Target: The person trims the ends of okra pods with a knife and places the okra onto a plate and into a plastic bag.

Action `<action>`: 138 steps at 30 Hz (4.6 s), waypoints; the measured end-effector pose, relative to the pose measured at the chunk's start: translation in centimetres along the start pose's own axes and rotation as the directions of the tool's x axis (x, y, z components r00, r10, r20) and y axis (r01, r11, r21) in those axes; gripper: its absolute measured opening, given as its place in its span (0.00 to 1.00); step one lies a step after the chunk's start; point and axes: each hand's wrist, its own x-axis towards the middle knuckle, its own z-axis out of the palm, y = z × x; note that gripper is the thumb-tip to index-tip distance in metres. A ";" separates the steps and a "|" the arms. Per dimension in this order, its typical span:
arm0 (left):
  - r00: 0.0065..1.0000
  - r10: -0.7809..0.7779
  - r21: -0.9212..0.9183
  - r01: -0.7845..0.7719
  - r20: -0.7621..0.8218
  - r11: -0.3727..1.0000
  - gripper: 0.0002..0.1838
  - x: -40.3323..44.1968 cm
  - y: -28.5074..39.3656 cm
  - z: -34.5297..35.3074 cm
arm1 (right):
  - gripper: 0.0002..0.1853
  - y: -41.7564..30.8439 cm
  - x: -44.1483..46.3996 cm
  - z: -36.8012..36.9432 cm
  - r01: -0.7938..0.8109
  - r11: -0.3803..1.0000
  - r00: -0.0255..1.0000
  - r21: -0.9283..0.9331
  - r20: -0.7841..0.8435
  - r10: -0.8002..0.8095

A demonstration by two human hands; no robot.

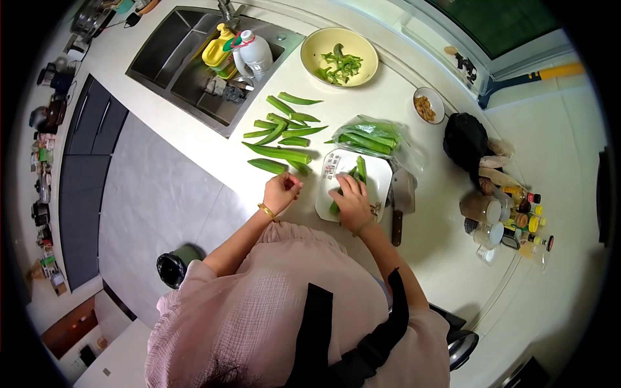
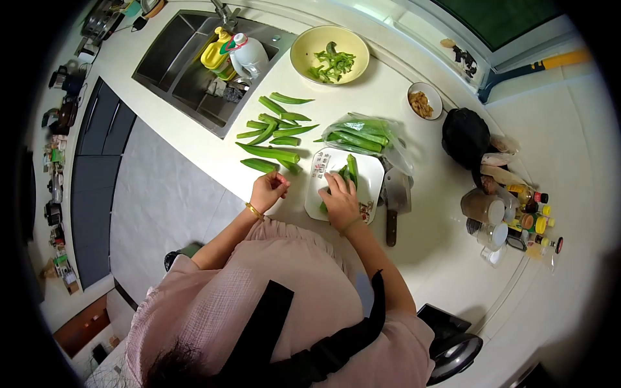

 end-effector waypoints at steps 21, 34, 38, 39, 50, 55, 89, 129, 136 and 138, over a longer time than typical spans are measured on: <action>0.981 0.191 0.382 -0.162 -0.039 0.910 0.19 9.3 7.4 7.0 | 0.16 2.7 1.8 -3.7 0.021 0.178 0.275 0.984 -0.177 0.945; 0.978 0.155 0.402 -0.086 -0.142 0.911 0.07 12.6 5.4 7.2 | 0.14 8.1 6.4 -1.7 -0.174 -0.081 0.408 0.981 0.147 0.901; 0.995 0.053 -0.146 -0.065 -0.083 0.987 0.04 13.2 5.7 7.2 | 0.20 8.3 4.8 -3.8 -0.388 0.090 0.408 0.917 0.083 0.909; 0.996 0.053 -0.143 -0.063 -0.074 0.988 0.04 13.1 6.2 7.2 | 0.22 8.4 4.0 -4.3 -0.510 0.311 0.445 0.802 -0.063 0.893; 0.967 0.214 -0.432 -0.136 0.136 0.891 0.07 11.4 13.9 7.7 | 0.11 13.3 0.7 -5.6 -0.763 0.558 0.459 0.327 -0.333 0.824; 0.960 0.224 -0.446 -0.128 0.170 0.886 0.10 12.0 17.4 7.5 | 0.10 13.5 1.0 -9.3 -0.136 0.075 0.381 0.988 -0.017 0.925; 0.889 0.015 -0.184 0.078 0.457 0.980 0.14 10.7 15.9 8.2 | 0.11 4.5 -1.5 -2.4 -0.539 0.813 0.775 0.220 -0.250 0.581; 0.872 0.065 -0.294 0.092 0.485 0.951 0.20 9.0 13.3 7.9 | 0.11 5.7 4.0 -8.5 0.041 -0.580 0.464 0.814 0.499 0.732; 0.870 0.077 -0.322 0.097 0.487 0.942 0.21 8.6 13.2 7.8 | 0.12 8.0 5.5 -6.0 0.034 -0.619 0.440 0.785 0.544 0.715; 0.869 0.082 -0.337 0.100 0.488 0.936 0.21 8.7 12.9 7.9 | 0.12 7.4 4.8 -6.6 -0.053 -0.586 0.436 0.809 0.547 0.715</action>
